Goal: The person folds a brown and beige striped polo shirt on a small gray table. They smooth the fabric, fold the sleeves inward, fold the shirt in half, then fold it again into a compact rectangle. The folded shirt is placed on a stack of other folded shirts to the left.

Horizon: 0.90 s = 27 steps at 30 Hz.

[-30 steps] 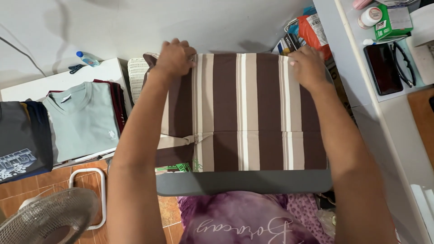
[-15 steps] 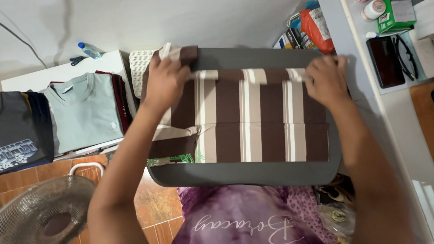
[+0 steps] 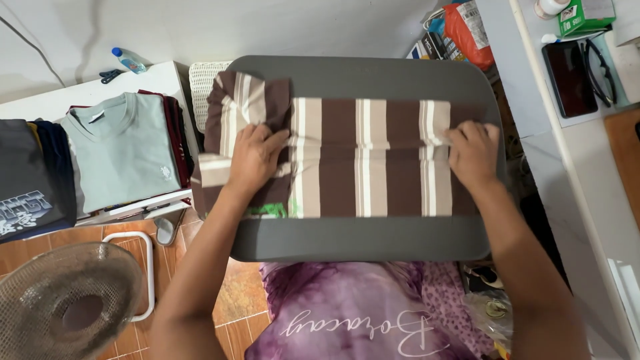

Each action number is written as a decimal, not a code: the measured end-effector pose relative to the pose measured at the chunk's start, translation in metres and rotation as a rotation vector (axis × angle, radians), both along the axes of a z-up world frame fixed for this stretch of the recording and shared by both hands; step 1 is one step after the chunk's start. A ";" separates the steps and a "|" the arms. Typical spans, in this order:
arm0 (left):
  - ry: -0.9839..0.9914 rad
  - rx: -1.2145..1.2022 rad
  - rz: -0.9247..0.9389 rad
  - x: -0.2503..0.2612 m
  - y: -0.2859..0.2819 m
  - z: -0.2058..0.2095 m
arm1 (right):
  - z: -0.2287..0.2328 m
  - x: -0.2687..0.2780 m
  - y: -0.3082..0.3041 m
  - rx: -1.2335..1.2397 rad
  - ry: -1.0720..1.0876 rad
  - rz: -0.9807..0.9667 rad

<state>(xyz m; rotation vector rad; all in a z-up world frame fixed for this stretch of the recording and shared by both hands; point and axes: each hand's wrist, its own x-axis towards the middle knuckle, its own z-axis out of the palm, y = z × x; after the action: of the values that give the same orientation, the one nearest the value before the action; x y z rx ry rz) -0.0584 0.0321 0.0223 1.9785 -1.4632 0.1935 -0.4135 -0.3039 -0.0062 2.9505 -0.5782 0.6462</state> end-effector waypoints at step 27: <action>-0.133 0.014 -0.046 -0.012 0.018 0.013 | 0.027 -0.029 0.008 0.007 0.076 0.051</action>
<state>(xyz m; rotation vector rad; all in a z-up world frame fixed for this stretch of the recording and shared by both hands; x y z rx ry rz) -0.0706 0.0501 0.0356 1.9735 -1.5965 0.3005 -0.4423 -0.2962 0.0204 2.9905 -0.5009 0.5344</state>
